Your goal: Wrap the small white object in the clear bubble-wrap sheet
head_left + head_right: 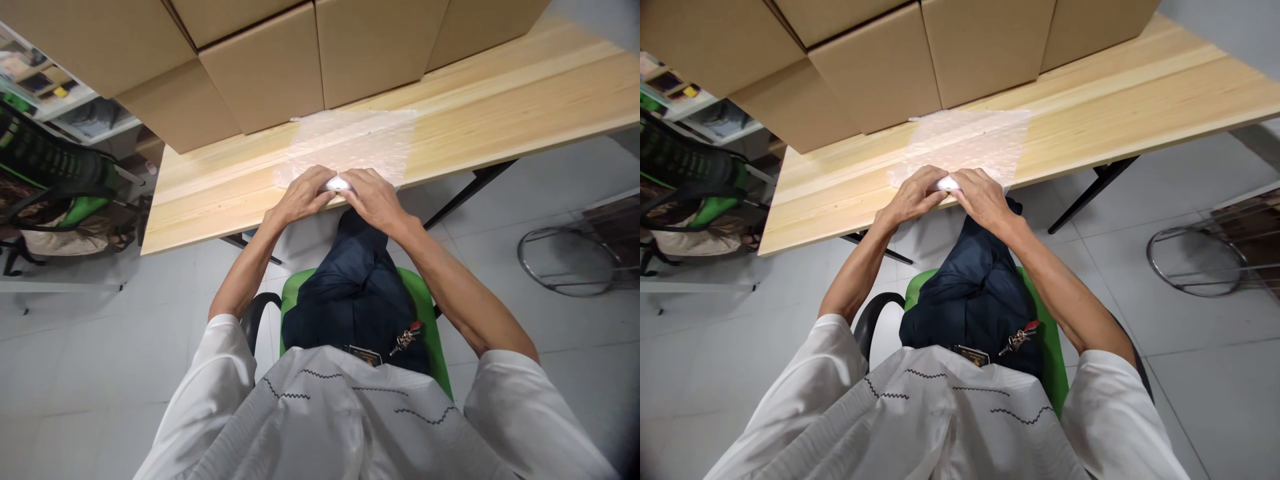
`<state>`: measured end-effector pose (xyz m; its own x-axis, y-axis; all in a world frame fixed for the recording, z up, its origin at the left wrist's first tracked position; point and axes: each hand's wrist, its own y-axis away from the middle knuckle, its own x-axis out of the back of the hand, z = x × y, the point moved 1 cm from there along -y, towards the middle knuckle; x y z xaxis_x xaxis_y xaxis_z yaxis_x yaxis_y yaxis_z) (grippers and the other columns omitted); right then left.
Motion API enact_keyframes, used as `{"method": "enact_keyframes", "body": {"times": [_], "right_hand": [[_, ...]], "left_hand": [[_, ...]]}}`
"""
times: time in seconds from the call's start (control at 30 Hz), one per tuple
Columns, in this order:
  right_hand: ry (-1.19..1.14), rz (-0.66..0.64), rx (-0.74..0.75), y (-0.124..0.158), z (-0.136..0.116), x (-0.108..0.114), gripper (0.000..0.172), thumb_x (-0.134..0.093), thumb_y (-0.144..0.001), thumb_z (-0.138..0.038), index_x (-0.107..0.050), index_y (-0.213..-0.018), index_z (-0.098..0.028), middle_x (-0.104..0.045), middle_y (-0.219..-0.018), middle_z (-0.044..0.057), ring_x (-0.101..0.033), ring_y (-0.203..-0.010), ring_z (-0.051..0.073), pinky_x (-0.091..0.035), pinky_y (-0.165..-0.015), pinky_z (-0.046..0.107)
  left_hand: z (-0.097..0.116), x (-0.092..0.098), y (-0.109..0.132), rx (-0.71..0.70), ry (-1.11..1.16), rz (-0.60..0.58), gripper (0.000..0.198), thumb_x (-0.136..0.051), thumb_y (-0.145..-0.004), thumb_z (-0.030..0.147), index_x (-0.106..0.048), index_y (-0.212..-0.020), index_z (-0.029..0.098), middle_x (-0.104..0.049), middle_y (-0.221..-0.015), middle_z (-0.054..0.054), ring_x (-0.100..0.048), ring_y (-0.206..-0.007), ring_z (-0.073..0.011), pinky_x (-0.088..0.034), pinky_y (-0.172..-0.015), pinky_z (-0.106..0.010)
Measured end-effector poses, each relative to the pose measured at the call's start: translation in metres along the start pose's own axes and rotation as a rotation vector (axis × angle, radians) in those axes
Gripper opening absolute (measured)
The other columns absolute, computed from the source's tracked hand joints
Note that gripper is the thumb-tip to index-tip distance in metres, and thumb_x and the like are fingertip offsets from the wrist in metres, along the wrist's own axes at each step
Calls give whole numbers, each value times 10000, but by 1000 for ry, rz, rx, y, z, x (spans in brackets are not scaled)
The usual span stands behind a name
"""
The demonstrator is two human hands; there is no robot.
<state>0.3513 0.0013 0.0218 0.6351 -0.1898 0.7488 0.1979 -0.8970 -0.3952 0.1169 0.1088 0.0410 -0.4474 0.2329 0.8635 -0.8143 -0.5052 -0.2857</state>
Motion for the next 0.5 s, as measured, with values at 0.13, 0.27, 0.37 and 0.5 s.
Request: {"method": "enact_keyframes", "body": {"times": [0.13, 0.27, 0.37, 0.5], "right_hand": [[7, 9, -25, -3, 6, 1, 639, -399, -1250, -640, -756, -1611, -250, -792, -1591, 198, -659, -1480, 462, -518, -1310, 658], [38, 36, -43, -6, 13, 0, 654, -390, -1250, -660, -762, -1581, -236, -805, -1511, 217, -660, -1435, 475, -521, -1274, 667], [49, 68, -44, -10, 18, -3, 671, -386, -1245, -692, -762, -1557, -233, -802, -1482, 222, -663, -1407, 476, -528, -1257, 669], [47, 96, -45, -15, 25, -4, 721, -348, -1238, -772, -766, -1516, -254, -810, -1445, 207, -679, -1388, 458, -546, -1245, 645]], "left_hand": [[2, 8, -5, -17, 9, -12, 830, -444, -1152, 921, -803, -1503, 260, -781, -1438, -199, -744, -1375, -418, -619, -1224, -625], [-3, 11, -12, -25, 17, -36, 821, -442, -1151, 916, -834, -1452, 261, -789, -1317, -194, -760, -1286, -422, -636, -1179, -632], [-6, 14, -17, -19, 28, -60, 800, -458, -1157, 905, -850, -1433, 264, -821, -1269, -175, -775, -1270, -415, -641, -1171, -626], [-3, 18, -21, -19, 73, -62, 789, -458, -1169, 908, -875, -1339, 260, -879, -1246, -151, -816, -1220, -375, -675, -1132, -590]]}}
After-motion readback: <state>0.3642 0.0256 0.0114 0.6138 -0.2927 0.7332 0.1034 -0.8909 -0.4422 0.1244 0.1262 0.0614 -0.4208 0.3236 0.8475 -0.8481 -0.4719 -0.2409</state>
